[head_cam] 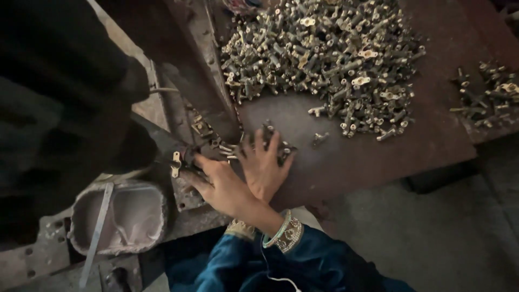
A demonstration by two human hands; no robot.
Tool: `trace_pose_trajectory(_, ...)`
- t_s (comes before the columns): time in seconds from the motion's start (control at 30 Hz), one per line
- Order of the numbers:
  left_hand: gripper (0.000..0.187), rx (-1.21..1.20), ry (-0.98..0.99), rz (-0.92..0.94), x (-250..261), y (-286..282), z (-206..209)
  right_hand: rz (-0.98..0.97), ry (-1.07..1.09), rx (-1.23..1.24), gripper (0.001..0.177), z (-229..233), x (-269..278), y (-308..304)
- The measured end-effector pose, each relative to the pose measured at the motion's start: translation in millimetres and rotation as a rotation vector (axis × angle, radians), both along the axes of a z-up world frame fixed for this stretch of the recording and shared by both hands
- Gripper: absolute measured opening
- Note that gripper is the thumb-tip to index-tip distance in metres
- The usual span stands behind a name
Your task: The person picks small metal hardware components one at a time from a large pile, dips them in a tray of liquid, positions each under a bench drill press, and drills it, placing finished pieces into a growing pile and a container on the workbench.
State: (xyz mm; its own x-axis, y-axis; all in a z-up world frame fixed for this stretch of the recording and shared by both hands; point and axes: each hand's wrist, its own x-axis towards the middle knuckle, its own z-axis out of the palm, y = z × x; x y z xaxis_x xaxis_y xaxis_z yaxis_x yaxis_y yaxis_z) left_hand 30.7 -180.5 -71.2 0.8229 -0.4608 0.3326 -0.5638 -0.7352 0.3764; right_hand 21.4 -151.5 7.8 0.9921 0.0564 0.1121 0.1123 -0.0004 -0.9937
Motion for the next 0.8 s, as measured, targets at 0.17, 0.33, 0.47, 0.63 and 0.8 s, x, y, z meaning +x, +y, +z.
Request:
trace_pose_trajectory(0.17,0.072,-0.128,-0.131,-0.071,-9.4,-27.6,10.6,-0.017,-0.008,-0.073,0.038,-3.3,-1.6,0.5)
trace_pose_trajectory(0.33,0.056,-0.153,0.046,-0.225,-16.2,-59.5,-19.0,-0.034,-0.036,-0.184,0.038,-1.1,3.5,-4.9)
trace_pose_trajectory(0.47,0.042,-0.342,0.353,-0.259,-35.1,-19.5,-26.9,-0.049,0.033,-0.19,0.038,-1.4,2.2,-0.5)
trace_pose_trajectory(0.63,0.03,-0.789,0.44,-0.207,-75.3,86.7,-59.1,-0.11,-0.028,0.014,0.041,-13.2,4.5,14.3)
trace_pose_trajectory(0.8,0.024,-1.086,1.33,0.228,-108.9,137.3,-34.9,0.024,-0.244,-0.192,0.041,-15.1,51.4,-8.5)
